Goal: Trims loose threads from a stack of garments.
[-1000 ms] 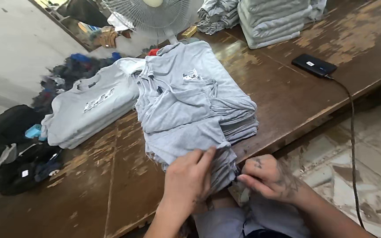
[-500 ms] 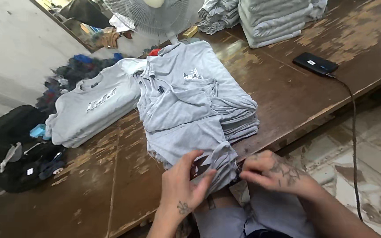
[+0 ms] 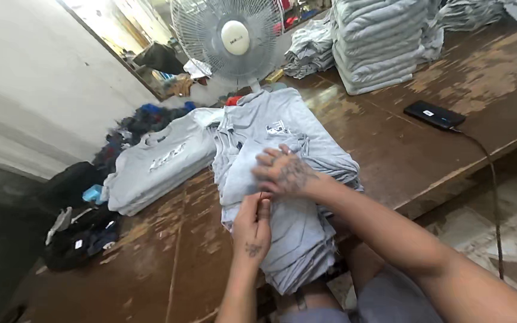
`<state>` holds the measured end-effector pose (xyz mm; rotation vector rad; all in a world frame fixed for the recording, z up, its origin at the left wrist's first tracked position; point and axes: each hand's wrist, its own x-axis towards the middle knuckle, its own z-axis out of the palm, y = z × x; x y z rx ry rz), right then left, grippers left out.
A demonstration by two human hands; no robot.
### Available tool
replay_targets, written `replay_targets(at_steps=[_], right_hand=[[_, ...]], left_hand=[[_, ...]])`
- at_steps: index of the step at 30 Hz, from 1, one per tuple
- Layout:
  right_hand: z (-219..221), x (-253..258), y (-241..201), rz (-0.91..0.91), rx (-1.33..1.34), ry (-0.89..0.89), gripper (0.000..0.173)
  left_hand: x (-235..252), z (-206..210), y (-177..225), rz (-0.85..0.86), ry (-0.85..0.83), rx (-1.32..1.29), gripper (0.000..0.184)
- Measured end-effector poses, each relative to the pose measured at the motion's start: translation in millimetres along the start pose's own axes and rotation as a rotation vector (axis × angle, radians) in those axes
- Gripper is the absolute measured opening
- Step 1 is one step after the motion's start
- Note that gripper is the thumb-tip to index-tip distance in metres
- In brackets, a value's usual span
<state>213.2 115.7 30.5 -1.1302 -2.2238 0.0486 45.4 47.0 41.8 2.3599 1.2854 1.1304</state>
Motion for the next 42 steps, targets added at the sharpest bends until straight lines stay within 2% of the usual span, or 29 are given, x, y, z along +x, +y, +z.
replay_targets(at_steps=[2,4,6,7,8,10,12,13,14,16,18,20,22,25,27,28,30,32,35,36,40,42], right_hand=[[16.0,30.9,33.8,0.262,0.038,-0.223,0.059],[32.1,42.2,55.2,0.421,0.085,-0.382,0.073],[31.5,46.6,61.2,0.437,0.072,-0.431,0.076],[33.1,43.1,62.2,0.412,0.063,-0.405,0.076],[35.4,36.4,62.8,0.373,0.063,-0.32,0.074],[39.6,17.9,60.3,0.233,0.105,0.017,0.062],[28.5,-9.3,39.2,0.081,0.139,0.342,0.05],[18.3,-30.1,18.2,0.038,0.138,0.414,0.047],[10.7,-52.8,-6.9,0.002,0.122,0.436,0.042],[3.9,-83.8,-50.3,-0.056,0.131,0.319,0.036],[13.0,-89.7,-62.7,-0.034,0.163,0.234,0.029],[15.6,-90.0,-50.9,0.042,0.134,0.351,0.019],[7.9,-103.9,-34.2,0.04,0.058,0.451,0.013],[4.5,-136.3,-27.5,-0.014,0.056,0.296,0.009],[17.5,-151.5,-25.6,-0.01,0.064,0.249,0.013],[20.4,-154.8,-23.6,0.005,0.071,0.258,0.018],[20.4,-156.5,-21.7,0.041,0.083,0.284,0.021],[21.5,-163.2,-19.9,0.039,0.091,0.323,0.019],[17.6,-186.2,-11.9,0.008,0.086,0.399,0.018],[13.2,-194.1,-10.1,0.019,0.083,0.393,0.018],[-4.5,-207.0,-13.1,0.135,0.129,0.307,0.021],[-11.8,-196.5,-18.1,0.181,0.16,0.288,0.029]], left_hand=[[-7.7,16.8,-34.1,-0.164,-0.071,-0.067,0.033],[-25.8,14.3,-45.4,-0.141,-0.093,-0.07,0.03],[-42.6,4.4,-38.5,-0.067,-0.243,-0.016,0.039],[-51.2,2.5,-33.9,-0.052,-0.319,0.028,0.041],[-56.8,2.5,-31.6,-0.038,-0.364,0.059,0.035],[-62.6,3.6,-34.6,0.028,-0.298,0.046,0.018],[-62.7,-0.6,-36.7,0.065,-0.184,-0.011,0.021],[-61.5,-3.9,-34.8,0.067,-0.13,-0.023,0.024],[-60.6,-6.3,-31.5,0.064,-0.065,-0.011,0.027],[-58.6,-6.2,-20.4,0.118,0.038,0.012,0.029],[-60.8,-2.2,-5.5,0.25,-0.022,0.012,0.026],[-64.8,-4.8,5.1,0.329,-0.106,0.033,0.022],[-73.3,-25.4,-0.7,0.247,-0.146,0.034,0.027],[-87.5,-40.3,-25.3,0.085,-0.308,0.131,0.025],[-82.2,-31.6,-23.2,-0.044,-0.507,0.252,0.024],[-74.5,-26.8,-16.7,-0.062,-0.517,0.272,0.027],[-57.4,-16.3,2.6,-0.009,-0.339,0.179,0.028],[-43.1,10.3,18.1,-0.075,-0.142,-0.141,0.033],[-32.5,53.6,9.1,-0.405,-0.161,-0.65,0.032],[-32.3,58.4,1.8,-0.437,-0.154,-0.741,0.033],[-42.0,64.3,-12.2,-0.275,-0.121,-0.862,0.047],[-44.1,66.9,-11.4,-0.206,-0.11,-0.86,0.041]])
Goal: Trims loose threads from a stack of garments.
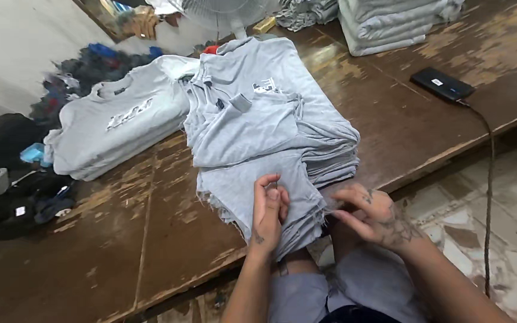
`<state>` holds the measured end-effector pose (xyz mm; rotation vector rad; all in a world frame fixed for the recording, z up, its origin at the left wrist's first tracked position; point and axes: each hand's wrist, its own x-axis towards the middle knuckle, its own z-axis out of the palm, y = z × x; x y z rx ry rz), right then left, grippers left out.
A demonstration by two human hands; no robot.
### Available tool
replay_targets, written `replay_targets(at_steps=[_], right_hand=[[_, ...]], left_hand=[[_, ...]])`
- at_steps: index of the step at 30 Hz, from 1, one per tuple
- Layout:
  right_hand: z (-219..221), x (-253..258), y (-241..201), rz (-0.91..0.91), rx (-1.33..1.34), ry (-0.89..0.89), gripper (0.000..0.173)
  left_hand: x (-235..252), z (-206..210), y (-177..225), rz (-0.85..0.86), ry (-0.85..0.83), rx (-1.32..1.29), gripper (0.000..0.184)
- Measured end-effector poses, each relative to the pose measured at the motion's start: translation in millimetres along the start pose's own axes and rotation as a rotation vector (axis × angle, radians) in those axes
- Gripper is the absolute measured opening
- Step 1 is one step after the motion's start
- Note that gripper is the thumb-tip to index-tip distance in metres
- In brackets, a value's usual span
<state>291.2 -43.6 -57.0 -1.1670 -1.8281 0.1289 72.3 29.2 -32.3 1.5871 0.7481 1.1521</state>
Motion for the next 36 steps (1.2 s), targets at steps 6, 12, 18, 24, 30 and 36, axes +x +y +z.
replay_targets(at_steps=[6,12,18,24,30,36], right_hand=[[27.5,25.4,-7.7,0.066,0.064,0.008,0.027],[33.3,22.0,9.9,0.062,0.181,-0.011,0.016],[13.9,10.0,13.5,0.014,0.093,-0.022,0.02],[16.8,6.3,6.3,0.007,0.102,0.048,0.023],[18.0,5.5,-3.8,0.012,0.215,0.096,0.026],[19.9,13.8,-5.7,-0.027,0.146,0.093,0.035]], left_hand=[[-4.5,1.1,2.2,0.145,-0.056,0.181,0.043],[-10.3,1.6,7.7,0.123,-0.148,0.485,0.041],[-14.4,4.1,15.6,0.223,-0.253,0.844,0.037],[-19.0,8.3,20.3,0.332,-0.214,1.019,0.032],[-15.8,9.5,17.5,0.353,-0.194,1.019,0.033],[-13.1,8.0,18.7,0.026,-0.001,0.487,0.042]])
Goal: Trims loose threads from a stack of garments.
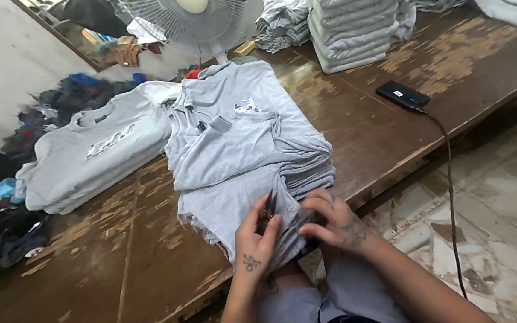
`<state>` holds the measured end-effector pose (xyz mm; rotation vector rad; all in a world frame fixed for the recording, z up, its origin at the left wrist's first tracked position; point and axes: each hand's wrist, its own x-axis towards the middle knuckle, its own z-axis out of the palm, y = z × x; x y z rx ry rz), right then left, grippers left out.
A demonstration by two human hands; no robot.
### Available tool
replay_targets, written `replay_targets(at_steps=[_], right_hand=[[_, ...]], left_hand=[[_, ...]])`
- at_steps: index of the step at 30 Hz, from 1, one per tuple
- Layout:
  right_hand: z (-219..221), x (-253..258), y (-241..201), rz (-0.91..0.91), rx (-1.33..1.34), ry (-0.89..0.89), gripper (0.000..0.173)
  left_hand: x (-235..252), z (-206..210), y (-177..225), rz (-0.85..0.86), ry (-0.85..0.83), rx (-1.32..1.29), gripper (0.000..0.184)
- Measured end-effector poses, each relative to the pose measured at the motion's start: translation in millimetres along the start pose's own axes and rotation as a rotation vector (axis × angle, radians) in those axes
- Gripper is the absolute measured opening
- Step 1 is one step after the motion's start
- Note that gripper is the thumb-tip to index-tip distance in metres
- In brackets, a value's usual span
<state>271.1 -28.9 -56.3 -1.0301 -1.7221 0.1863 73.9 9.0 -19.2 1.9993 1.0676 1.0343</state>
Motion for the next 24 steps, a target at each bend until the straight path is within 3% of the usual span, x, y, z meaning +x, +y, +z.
replay_targets(at_steps=[3,6,11,17,19,21,24], right_hand=[[11.2,3.9,12.0,-0.075,-0.059,-0.003,0.017],[-5.1,-5.9,3.9,-0.159,0.036,0.021,0.017],[-44.4,-46.6,-10.8,-0.043,0.031,-0.452,0.034],[-29.9,-4.8,-13.7,-0.034,-0.064,-0.114,0.026],[-15.9,11.3,-14.0,-0.018,-0.057,-0.109,0.025],[3.7,18.5,-5.6,-0.054,-0.089,-0.112,0.029],[6.2,7.6,2.8,-0.153,-0.123,0.008,0.016]], left_hand=[[-4.2,-2.7,-7.4,0.011,-0.023,-0.031,0.043],[-10.1,-15.0,-19.1,0.073,-0.05,0.033,0.045],[-24.9,-43.6,-29.2,0.101,-0.104,-0.051,0.049],[-11.9,-32.7,-13.4,0.102,-0.035,-0.256,0.043],[-13.8,-29.2,-13.3,0.125,-0.052,-0.111,0.047],[-17.6,-29.8,-12.8,0.131,-0.109,0.202,0.053],[-25.0,-33.4,-11.3,0.124,-0.171,0.443,0.039]])
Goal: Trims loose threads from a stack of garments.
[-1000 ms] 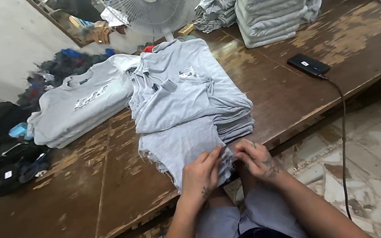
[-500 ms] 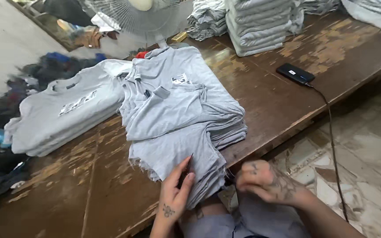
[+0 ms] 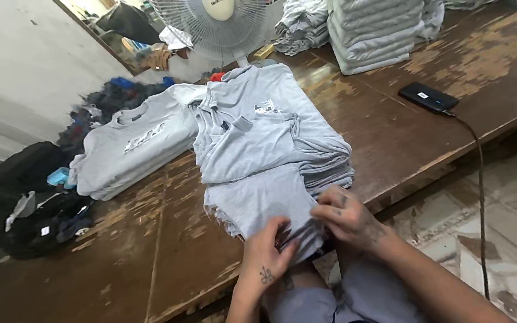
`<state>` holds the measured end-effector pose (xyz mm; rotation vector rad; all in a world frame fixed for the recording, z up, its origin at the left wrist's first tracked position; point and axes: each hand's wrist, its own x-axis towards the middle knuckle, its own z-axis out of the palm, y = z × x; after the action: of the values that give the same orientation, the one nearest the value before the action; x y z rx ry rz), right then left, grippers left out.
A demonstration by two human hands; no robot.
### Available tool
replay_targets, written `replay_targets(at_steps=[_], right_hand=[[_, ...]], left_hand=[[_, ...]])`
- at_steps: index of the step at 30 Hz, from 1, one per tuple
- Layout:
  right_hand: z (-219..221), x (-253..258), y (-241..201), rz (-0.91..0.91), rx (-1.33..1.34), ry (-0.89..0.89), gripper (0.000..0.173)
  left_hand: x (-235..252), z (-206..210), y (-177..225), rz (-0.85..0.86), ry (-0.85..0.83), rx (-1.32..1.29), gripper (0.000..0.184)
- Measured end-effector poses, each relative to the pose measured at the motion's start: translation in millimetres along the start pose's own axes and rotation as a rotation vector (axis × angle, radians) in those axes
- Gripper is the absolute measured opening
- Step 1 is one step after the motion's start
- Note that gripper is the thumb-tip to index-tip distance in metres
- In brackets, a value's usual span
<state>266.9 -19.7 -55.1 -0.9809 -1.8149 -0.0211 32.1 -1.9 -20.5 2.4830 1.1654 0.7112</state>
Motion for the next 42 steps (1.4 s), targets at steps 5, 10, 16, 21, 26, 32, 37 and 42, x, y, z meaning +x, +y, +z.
replay_targets(at_steps=[5,10,16,21,26,32,37,42], right_hand=[[-52.5,-28.5,-16.7,-0.009,0.045,-0.363,0.029],[-31.9,11.9,-23.1,0.118,0.044,-0.228,0.055],[20.4,30.2,10.2,0.482,0.934,-0.013,0.021],[14.4,23.3,2.8,0.342,0.405,-0.115,0.044],[-24.7,17.9,15.2,0.205,0.04,-0.057,0.019],[-59.6,4.2,11.2,0.24,-0.069,-0.155,0.028],[-5.2,22.3,2.5,0.224,-0.022,-0.073,0.048],[-21.7,9.5,13.1,0.216,0.056,-0.131,0.018]], left_hand=[[-6.1,-11.1,-12.5,0.064,0.025,-0.134,0.017],[34.6,-30.0,-1.6,0.186,0.018,-0.153,0.022],[71.0,-0.6,-6.9,-0.182,0.219,-0.858,0.018],[60.3,8.2,-12.5,-0.135,0.204,-0.908,0.029],[58.3,7.8,-16.6,-0.004,0.076,-0.836,0.035],[58.5,11.1,-19.8,-0.018,0.081,-0.837,0.03],[57.6,11.5,-17.8,0.015,0.078,-0.817,0.035],[47.9,1.6,-19.7,0.005,0.002,-0.668,0.036]])
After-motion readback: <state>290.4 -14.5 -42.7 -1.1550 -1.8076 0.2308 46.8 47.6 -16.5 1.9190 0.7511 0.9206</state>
